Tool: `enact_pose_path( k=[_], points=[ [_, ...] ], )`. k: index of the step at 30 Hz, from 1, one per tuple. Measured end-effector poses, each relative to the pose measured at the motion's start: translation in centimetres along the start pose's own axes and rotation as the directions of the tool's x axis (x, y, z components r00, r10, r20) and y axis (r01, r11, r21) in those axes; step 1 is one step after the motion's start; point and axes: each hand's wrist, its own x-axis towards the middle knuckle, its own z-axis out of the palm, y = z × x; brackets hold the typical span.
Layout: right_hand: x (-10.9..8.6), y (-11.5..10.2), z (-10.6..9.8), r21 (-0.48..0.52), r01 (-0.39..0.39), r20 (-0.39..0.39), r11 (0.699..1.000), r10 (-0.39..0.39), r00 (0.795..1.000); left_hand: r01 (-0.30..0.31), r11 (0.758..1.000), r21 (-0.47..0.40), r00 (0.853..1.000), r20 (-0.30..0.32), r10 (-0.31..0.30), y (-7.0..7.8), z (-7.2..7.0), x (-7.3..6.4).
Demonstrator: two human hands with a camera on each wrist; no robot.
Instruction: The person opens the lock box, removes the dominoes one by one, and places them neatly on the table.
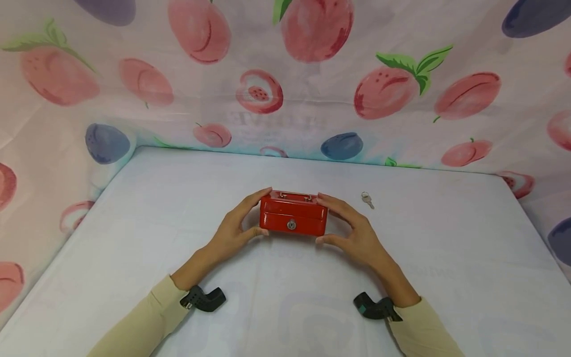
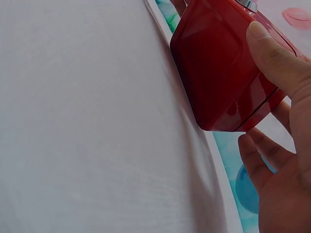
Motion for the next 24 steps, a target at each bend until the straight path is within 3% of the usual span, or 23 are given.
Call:
enact_pose_path(
  k=[11, 24],
  points=[
    [0.1, -0.19, 0.18, -0.011, -0.025, -0.023, 1.0, 0.025, 0.999, -0.049, 0.999, -0.009, 0.998, -0.038, 0.048, -0.1, 0.1, 0.1],
    [0.15, -0.1, 0.28, 0.014, -0.035, -0.02, 0.999, 0.035, 0.999, -0.06, 0.998, 0.029, 0.996, -0.069, 0.062, -0.05, 0.08, 0.38]
  ],
)
